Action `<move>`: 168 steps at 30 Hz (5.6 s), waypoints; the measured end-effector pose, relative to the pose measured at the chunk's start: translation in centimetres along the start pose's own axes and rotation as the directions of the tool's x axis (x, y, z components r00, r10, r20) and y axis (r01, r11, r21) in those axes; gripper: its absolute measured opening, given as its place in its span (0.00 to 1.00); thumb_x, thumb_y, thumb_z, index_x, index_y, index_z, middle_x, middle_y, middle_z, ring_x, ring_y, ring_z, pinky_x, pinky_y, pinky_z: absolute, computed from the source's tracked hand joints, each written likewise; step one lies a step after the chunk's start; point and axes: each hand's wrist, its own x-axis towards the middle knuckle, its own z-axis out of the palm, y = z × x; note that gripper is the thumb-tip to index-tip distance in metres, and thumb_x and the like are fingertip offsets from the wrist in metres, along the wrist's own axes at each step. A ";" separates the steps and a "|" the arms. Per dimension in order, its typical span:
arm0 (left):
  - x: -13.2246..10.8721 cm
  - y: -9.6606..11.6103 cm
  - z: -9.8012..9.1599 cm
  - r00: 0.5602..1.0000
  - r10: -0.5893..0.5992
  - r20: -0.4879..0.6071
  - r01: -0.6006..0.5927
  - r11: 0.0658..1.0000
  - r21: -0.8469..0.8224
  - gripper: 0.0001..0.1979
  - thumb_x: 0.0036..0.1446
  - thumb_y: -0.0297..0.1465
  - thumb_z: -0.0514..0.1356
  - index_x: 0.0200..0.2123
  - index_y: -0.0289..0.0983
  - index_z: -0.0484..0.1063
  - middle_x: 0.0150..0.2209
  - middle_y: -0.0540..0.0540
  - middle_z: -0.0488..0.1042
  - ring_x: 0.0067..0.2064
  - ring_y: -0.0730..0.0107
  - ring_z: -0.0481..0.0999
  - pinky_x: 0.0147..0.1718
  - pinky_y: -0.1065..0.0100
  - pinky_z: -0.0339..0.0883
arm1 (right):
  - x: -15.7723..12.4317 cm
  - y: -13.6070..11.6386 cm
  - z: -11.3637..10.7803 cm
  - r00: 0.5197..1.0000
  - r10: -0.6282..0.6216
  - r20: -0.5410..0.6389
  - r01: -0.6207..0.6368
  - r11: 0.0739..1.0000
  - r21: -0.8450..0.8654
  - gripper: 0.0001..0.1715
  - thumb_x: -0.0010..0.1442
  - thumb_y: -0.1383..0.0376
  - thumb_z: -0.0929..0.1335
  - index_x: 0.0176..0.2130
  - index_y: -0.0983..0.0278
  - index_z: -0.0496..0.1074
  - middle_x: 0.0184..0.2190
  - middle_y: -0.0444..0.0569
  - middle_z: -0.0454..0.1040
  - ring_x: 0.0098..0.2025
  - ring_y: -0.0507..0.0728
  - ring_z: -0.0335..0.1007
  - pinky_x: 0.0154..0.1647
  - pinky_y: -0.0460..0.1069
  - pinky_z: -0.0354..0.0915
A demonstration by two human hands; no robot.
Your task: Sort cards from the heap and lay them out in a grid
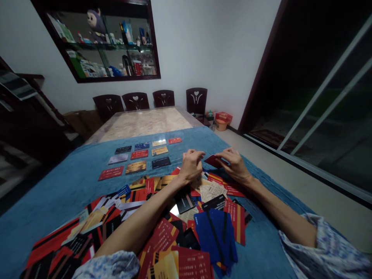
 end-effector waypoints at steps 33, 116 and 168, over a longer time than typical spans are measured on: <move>-0.8 -0.8 -0.1 0.975 -0.135 0.174 0.067 0.935 0.350 0.22 0.54 0.19 0.51 0.52 0.38 0.65 0.42 0.40 0.77 0.47 0.53 0.69 0.46 0.57 0.59 | -0.6 0.1 2.3 0.961 0.050 0.273 -0.028 0.996 -0.084 0.27 0.64 0.66 0.64 0.62 0.61 0.66 0.50 0.54 0.78 0.43 0.62 0.70 0.44 0.55 0.64; -3.8 -15.1 -20.0 0.826 -0.543 0.151 0.268 0.615 0.742 0.23 0.51 0.29 0.60 0.52 0.41 0.70 0.55 0.37 0.71 0.58 0.44 0.61 0.51 0.46 0.59 | 19.9 -18.4 13.7 0.708 -0.185 0.681 0.339 0.936 -0.098 0.19 0.60 0.53 0.67 0.46 0.61 0.75 0.51 0.59 0.74 0.55 0.69 0.62 0.50 0.63 0.61; -1.3 -19.0 -18.7 0.694 -0.659 0.291 0.198 0.563 0.802 0.18 0.45 0.25 0.58 0.42 0.37 0.74 0.51 0.34 0.73 0.58 0.42 0.61 0.52 0.42 0.59 | 22.6 -19.3 18.4 0.583 -0.042 0.812 0.220 0.969 -0.108 0.26 0.52 0.65 0.68 0.51 0.62 0.75 0.54 0.59 0.75 0.57 0.71 0.68 0.57 0.68 0.62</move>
